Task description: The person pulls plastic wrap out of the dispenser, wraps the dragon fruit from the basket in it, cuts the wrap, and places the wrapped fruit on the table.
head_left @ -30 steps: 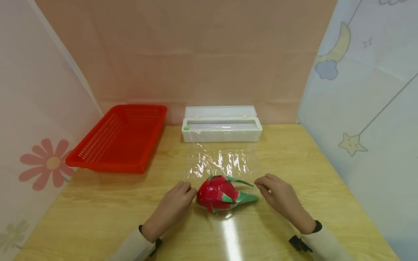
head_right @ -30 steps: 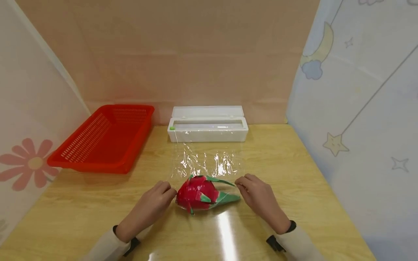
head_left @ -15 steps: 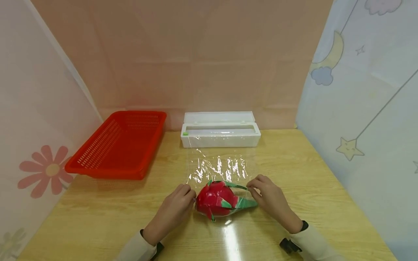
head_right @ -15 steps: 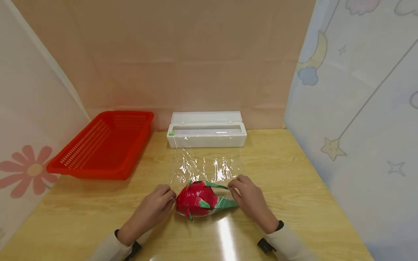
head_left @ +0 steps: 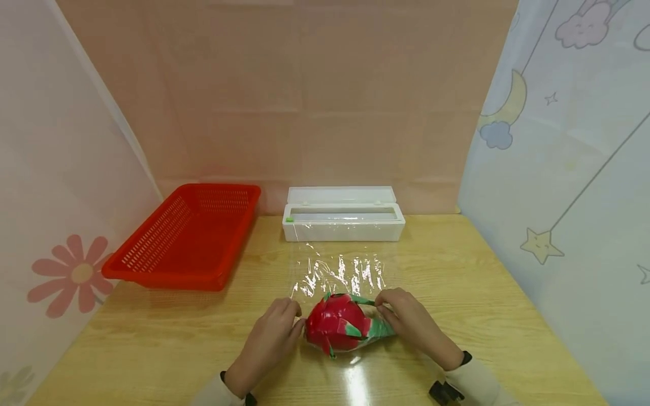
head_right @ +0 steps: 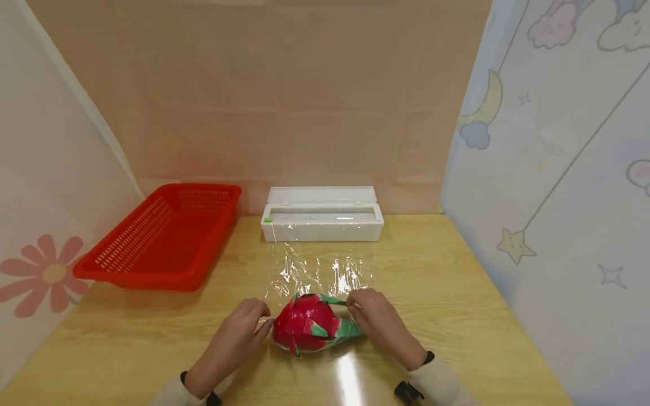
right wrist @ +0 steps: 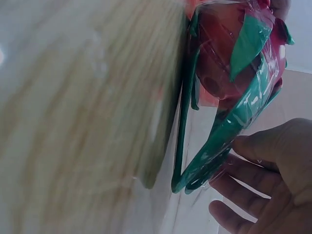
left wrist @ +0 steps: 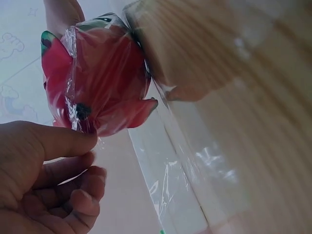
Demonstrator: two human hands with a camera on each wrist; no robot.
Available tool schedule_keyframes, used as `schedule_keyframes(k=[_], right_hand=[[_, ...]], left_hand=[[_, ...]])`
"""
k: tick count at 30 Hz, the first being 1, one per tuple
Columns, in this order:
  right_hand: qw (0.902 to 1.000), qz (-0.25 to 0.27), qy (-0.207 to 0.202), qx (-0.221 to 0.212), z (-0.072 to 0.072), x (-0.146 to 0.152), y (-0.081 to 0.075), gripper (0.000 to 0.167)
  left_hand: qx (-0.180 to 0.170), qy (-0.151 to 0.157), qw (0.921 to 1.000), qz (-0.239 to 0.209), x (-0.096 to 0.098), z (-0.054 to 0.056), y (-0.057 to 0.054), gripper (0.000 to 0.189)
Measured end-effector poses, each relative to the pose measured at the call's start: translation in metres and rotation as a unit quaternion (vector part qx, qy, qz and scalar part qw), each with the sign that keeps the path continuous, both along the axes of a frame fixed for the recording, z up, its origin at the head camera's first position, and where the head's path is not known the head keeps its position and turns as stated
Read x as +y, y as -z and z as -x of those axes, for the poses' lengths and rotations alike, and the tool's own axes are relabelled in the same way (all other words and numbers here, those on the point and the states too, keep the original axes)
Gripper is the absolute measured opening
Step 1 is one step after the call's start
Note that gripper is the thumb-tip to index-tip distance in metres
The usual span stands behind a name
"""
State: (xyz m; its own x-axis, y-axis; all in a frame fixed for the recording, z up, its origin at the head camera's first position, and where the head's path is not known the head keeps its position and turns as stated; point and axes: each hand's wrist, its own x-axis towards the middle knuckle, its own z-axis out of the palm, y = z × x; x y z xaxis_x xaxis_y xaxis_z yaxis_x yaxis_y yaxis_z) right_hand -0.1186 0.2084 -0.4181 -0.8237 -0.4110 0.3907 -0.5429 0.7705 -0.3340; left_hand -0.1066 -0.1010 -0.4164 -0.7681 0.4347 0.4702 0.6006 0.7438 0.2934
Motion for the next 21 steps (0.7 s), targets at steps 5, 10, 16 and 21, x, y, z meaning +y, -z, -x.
schedule_keyframes(k=[5,10,16,21], right_hand=[[0.9997,0.008,0.005,-0.024,0.004,-0.001,0.001,0.018],[0.9986,0.024,0.005,-0.046,0.006,-0.001,0.003,0.028],[0.9973,0.027,0.016,-0.067,0.009,-0.002,0.003,0.029],[0.9950,0.019,0.026,-0.094,0.012,-0.003,0.002,0.031]], left_hand=[[-0.016,0.033,0.9993,0.004,0.002,-0.002,0.001,0.005],[-0.032,0.056,0.9979,0.001,0.002,-0.007,0.002,0.010],[-0.034,0.032,0.9983,-0.035,0.004,-0.010,0.002,0.011],[-0.075,0.003,0.9965,-0.037,0.004,-0.010,-0.001,0.011]])
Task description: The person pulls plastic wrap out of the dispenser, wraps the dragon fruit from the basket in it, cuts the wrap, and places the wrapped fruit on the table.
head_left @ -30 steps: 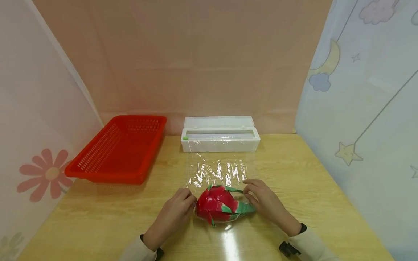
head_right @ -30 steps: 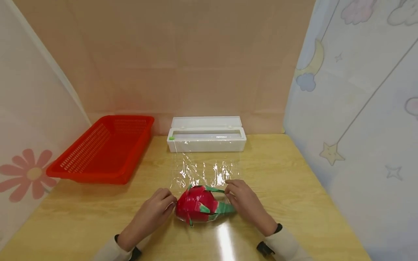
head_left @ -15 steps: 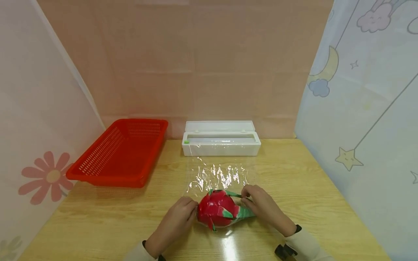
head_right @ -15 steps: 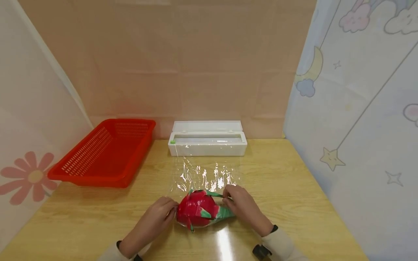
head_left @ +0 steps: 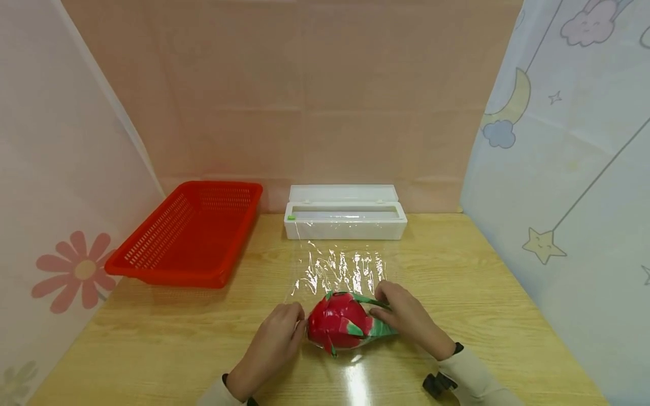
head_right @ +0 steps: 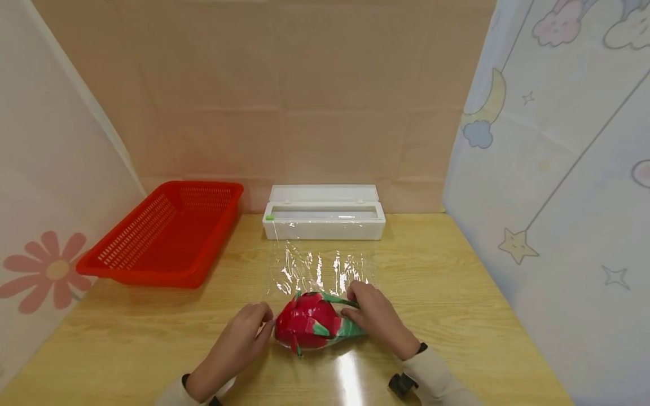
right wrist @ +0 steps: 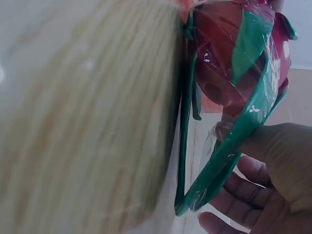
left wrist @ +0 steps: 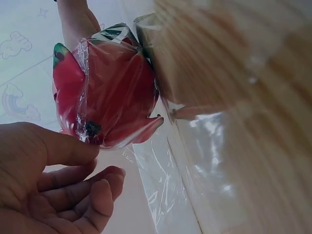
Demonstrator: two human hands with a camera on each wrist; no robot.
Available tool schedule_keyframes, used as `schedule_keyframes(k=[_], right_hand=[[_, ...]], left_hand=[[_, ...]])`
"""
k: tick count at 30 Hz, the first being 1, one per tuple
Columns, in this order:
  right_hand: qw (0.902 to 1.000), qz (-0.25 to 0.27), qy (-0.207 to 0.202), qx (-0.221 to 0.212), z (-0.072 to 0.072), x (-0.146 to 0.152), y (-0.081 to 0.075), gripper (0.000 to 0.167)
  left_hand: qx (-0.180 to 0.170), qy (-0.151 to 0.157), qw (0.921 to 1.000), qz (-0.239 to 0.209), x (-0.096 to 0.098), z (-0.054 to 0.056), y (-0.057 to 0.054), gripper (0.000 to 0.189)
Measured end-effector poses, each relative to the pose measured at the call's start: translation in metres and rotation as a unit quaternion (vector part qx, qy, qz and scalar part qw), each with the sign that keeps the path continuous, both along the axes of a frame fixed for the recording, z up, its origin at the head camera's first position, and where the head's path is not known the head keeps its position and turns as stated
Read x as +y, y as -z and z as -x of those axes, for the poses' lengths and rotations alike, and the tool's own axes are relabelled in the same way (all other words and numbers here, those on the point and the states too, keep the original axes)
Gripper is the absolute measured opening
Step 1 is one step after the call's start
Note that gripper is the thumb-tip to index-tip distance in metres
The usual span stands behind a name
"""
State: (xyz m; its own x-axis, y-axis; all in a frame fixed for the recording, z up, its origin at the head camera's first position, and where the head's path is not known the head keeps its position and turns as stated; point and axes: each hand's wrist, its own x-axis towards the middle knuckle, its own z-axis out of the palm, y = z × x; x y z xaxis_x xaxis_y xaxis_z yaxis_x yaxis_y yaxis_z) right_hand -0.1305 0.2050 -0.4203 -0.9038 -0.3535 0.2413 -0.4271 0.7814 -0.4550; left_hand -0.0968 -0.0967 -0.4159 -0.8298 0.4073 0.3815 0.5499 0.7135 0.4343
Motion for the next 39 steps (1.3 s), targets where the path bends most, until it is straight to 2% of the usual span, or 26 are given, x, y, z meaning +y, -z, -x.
schedule_keyframes(k=[2,4,8,11,12,15,17,20,23,26,29,34,39], right_hand=[[1.0000,-0.006,0.004,-0.001,0.000,0.000,-0.001,0.031],[0.9999,-0.009,0.006,0.011,-0.002,0.001,-0.002,0.030],[0.9972,-0.001,0.002,0.075,-0.008,0.008,-0.005,0.021],[0.9938,0.011,-0.027,0.108,-0.015,0.014,-0.006,0.017],[0.9936,0.010,-0.042,0.105,-0.018,0.016,-0.006,0.024],[0.9942,-0.008,-0.089,0.059,-0.025,0.019,-0.005,0.063],[0.9935,-0.027,-0.107,0.028,-0.027,0.018,-0.005,0.086],[0.9930,-0.048,-0.107,0.018,-0.029,0.015,-0.005,0.098],[0.9927,-0.059,-0.099,0.037,-0.030,0.012,-0.004,0.092],[0.9911,-0.068,-0.098,0.059,-0.029,0.010,-0.005,0.083],[0.9899,-0.074,-0.100,0.069,-0.028,0.010,-0.005,0.077],[0.9902,-0.073,-0.107,0.051,-0.027,0.014,-0.005,0.076],[0.9898,-0.068,-0.124,0.020,-0.020,0.017,-0.007,0.072]], left_hand=[[-0.004,0.008,1.0000,-0.003,0.000,0.001,0.000,0.009],[0.007,0.018,0.9998,-0.011,0.000,0.000,0.001,0.008],[0.026,0.030,0.9988,-0.028,0.000,-0.002,0.001,0.007],[0.014,0.034,0.9991,-0.023,0.000,-0.005,-0.001,0.009],[0.009,0.036,0.9992,-0.017,-0.001,-0.006,-0.002,0.012],[-0.012,0.042,0.9990,-0.006,-0.001,-0.009,-0.005,0.028],[-0.031,0.047,0.9984,-0.007,-0.001,-0.012,-0.006,0.042],[-0.072,0.054,0.9959,-0.014,0.001,-0.015,-0.005,0.064],[-0.116,0.054,0.9916,-0.021,0.003,-0.017,-0.004,0.078],[-0.139,0.048,0.9884,-0.039,0.006,-0.017,-0.004,0.075],[-0.141,0.043,0.9872,-0.061,0.008,-0.015,-0.004,0.066],[-0.125,0.039,0.9884,-0.077,0.010,-0.010,-0.002,0.053],[-0.112,0.038,0.9899,-0.078,0.011,-0.004,-0.003,0.057]])
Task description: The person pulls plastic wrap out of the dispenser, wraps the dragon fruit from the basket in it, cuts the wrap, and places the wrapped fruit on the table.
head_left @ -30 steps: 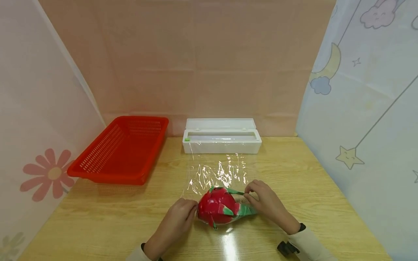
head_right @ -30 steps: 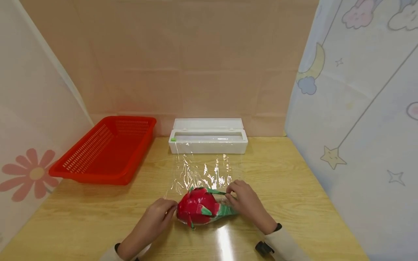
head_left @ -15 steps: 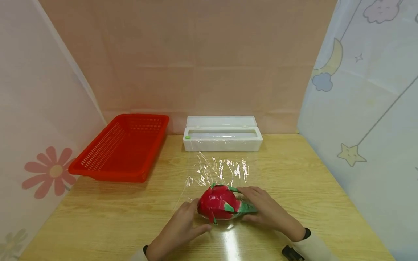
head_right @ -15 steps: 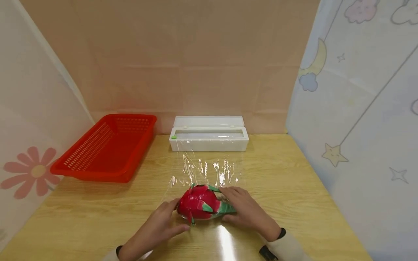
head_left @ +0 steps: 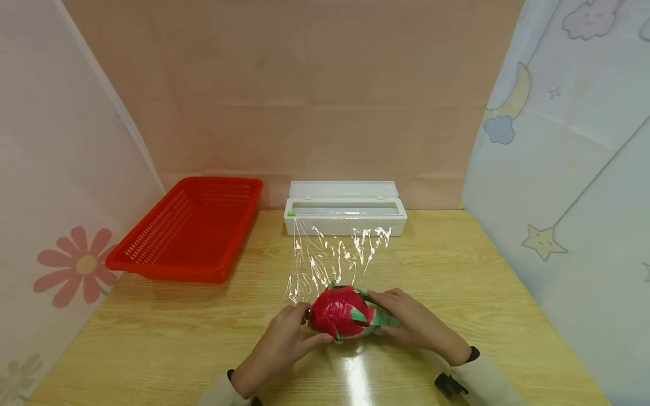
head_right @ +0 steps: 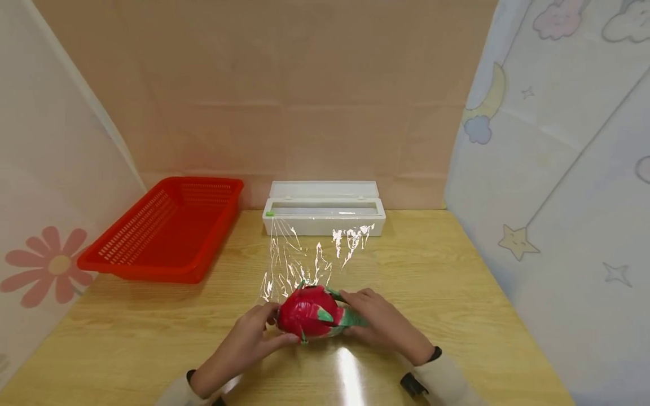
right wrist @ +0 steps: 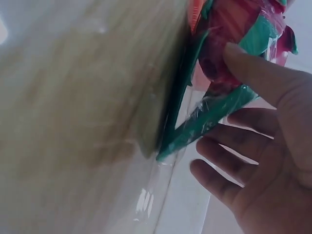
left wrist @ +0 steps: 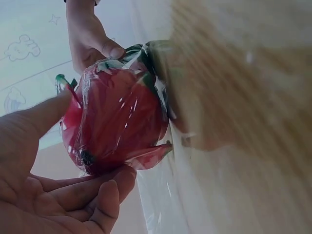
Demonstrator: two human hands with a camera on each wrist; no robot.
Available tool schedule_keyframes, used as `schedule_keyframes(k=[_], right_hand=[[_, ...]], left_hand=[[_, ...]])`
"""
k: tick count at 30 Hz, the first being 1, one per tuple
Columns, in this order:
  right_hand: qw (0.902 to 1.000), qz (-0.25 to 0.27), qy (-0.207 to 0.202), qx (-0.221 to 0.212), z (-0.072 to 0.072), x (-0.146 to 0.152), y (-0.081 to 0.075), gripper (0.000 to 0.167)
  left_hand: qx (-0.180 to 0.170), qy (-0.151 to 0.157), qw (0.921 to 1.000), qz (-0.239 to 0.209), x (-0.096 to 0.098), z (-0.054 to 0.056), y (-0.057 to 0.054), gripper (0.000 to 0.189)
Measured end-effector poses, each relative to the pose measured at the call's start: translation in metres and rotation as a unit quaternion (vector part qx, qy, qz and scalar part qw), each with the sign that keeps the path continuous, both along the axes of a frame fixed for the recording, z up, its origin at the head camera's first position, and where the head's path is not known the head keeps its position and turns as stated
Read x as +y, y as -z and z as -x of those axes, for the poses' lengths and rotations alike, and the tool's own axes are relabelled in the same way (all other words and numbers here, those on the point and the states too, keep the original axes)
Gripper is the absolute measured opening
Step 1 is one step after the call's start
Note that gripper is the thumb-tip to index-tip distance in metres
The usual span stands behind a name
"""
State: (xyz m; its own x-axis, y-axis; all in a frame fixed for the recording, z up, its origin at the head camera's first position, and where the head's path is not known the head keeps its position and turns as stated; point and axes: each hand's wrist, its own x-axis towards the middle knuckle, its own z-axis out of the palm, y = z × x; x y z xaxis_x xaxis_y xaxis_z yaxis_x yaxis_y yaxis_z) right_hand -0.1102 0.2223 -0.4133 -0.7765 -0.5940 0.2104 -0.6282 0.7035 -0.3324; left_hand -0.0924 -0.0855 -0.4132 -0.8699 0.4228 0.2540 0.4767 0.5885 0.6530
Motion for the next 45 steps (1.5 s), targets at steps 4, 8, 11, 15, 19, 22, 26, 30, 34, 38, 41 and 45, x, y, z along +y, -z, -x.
schedule_keyframes(k=[4,8,11,15,19,22,26,30,34,38,41,45], right_hand=[[0.9994,-0.005,-0.009,-0.033,0.007,0.002,-0.003,0.070],[0.9980,-0.004,-0.017,-0.061,0.012,0.004,-0.004,0.069],[0.9970,0.008,-0.028,-0.072,0.015,0.005,-0.004,0.068],[0.9961,0.030,-0.040,-0.073,0.019,0.006,-0.004,0.066],[0.9948,0.038,-0.040,-0.086,0.023,0.006,-0.005,0.064],[0.9929,0.040,-0.041,-0.104,0.024,0.006,-0.006,0.063],[0.9880,0.063,-0.061,-0.127,0.028,0.007,-0.005,0.059],[0.9863,0.068,-0.042,-0.144,0.029,0.009,-0.004,0.057],[0.9892,0.058,0.000,-0.134,0.029,0.008,0.000,0.054],[0.9905,0.069,0.008,-0.119,0.030,0.006,0.005,0.051],[0.9906,0.082,0.014,-0.108,0.031,0.004,0.006,0.047],[0.9928,0.085,0.010,-0.084,0.036,0.002,0.001,0.041]], left_hand=[[0.004,0.010,0.9999,0.013,0.001,0.004,-0.002,0.065],[0.017,0.022,0.9992,0.027,0.003,0.007,-0.002,0.068],[0.020,0.028,0.9992,0.022,0.004,0.008,-0.001,0.068],[0.010,0.017,0.9998,0.005,0.005,0.012,0.000,0.070],[0.005,-0.001,0.9999,-0.011,0.006,0.019,0.002,0.066],[-0.004,-0.005,0.9996,-0.027,0.007,0.025,0.002,0.058],[-0.024,-0.009,0.9987,-0.045,0.008,0.031,0.002,0.055],[-0.044,-0.008,0.9976,-0.052,0.008,0.041,0.001,0.054],[-0.049,-0.007,0.9977,-0.046,0.010,0.054,0.003,0.052],[-0.053,-0.009,0.9976,-0.043,0.010,0.065,0.004,0.052],[-0.051,-0.010,0.9977,-0.044,0.011,0.073,0.005,0.051],[-0.054,-0.006,0.9976,-0.044,0.010,0.083,0.004,0.048]])
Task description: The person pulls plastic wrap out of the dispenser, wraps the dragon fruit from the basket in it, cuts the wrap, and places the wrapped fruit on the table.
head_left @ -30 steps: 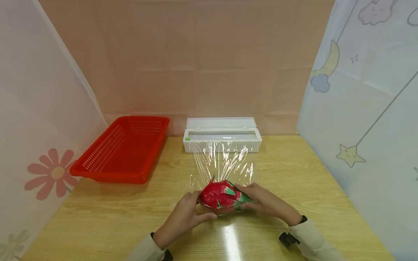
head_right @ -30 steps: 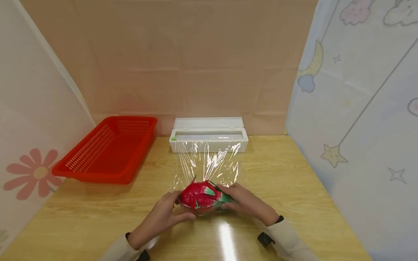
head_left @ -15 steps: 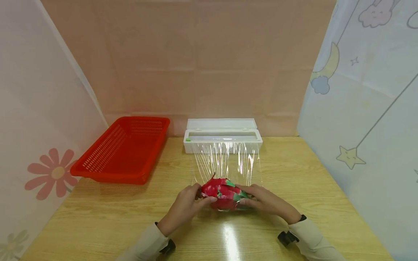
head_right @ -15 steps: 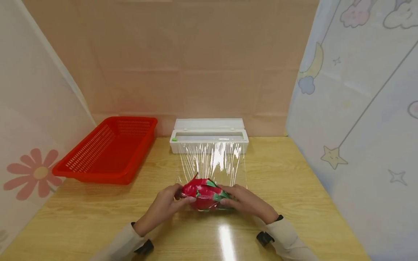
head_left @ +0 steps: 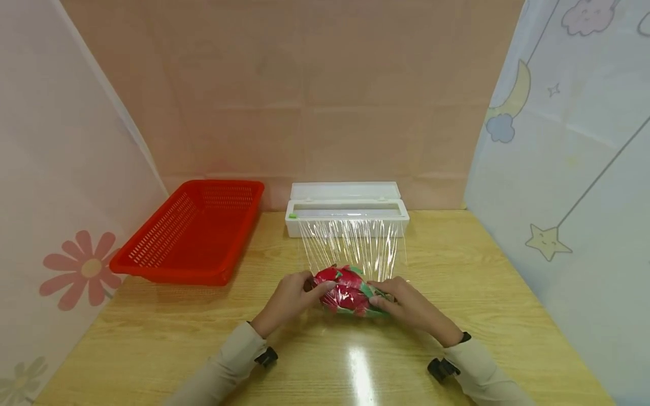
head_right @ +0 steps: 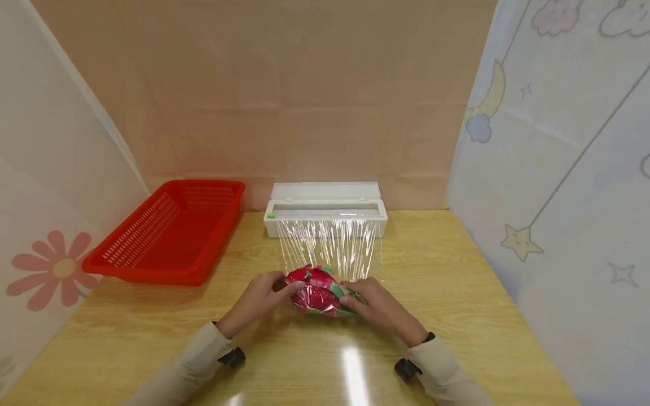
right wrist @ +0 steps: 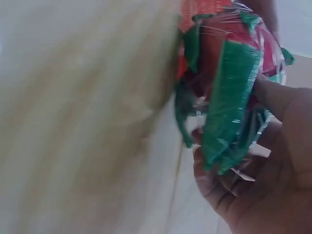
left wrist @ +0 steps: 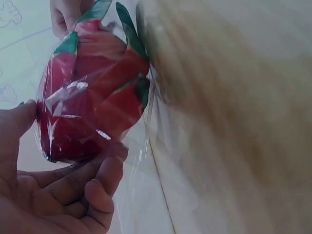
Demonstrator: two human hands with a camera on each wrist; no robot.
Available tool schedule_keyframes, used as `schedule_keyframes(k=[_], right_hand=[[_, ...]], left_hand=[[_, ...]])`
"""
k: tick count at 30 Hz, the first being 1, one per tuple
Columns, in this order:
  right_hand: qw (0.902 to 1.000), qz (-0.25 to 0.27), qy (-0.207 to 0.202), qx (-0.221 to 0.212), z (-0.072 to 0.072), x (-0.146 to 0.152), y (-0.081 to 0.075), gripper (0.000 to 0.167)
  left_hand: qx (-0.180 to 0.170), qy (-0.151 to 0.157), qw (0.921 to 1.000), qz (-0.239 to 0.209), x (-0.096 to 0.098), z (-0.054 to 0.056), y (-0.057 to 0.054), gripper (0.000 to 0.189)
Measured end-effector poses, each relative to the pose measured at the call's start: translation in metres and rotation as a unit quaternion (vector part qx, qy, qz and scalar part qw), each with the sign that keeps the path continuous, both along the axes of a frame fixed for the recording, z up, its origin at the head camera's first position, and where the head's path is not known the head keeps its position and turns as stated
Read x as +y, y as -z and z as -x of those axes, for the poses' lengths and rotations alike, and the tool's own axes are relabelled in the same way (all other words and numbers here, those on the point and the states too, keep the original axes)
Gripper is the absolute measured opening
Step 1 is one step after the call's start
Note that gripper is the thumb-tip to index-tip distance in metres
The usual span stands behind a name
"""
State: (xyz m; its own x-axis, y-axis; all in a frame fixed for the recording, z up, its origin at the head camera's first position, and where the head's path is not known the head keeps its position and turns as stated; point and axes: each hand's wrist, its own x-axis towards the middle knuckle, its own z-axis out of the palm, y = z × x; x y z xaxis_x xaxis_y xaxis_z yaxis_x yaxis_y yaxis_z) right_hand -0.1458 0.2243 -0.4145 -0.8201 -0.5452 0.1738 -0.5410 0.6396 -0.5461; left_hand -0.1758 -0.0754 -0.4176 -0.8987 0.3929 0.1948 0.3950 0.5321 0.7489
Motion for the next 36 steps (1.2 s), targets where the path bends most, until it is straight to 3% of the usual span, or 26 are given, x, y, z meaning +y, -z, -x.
schedule_keyframes(k=[6,12,16,23,31,36], right_hand=[[0.9994,-0.004,-0.031,-0.014,0.012,0.002,-0.008,0.039],[0.9969,0.015,-0.060,-0.048,0.019,0.007,-0.006,0.032],[0.9933,0.054,-0.061,-0.081,0.022,0.010,-0.003,0.024],[0.9927,0.080,-0.054,-0.072,0.027,0.010,-0.002,0.019],[0.9948,0.072,0.015,-0.070,0.030,0.003,0.000,0.022],[0.9940,0.071,0.066,-0.051,0.029,0.002,0.001,0.036]], left_hand=[[-0.025,0.009,0.9996,-0.003,0.000,0.013,-0.002,0.048],[-0.061,0.013,0.9979,-0.019,0.001,0.019,0.002,0.049],[-0.079,0.019,0.9961,-0.035,0.001,0.021,0.005,0.049],[-0.106,0.018,0.9934,-0.042,0.005,0.025,0.006,0.054],[-0.112,0.001,0.9928,-0.042,0.010,0.039,0.004,0.058],[-0.137,0.011,0.9897,-0.042,0.012,0.048,0.002,0.061]])
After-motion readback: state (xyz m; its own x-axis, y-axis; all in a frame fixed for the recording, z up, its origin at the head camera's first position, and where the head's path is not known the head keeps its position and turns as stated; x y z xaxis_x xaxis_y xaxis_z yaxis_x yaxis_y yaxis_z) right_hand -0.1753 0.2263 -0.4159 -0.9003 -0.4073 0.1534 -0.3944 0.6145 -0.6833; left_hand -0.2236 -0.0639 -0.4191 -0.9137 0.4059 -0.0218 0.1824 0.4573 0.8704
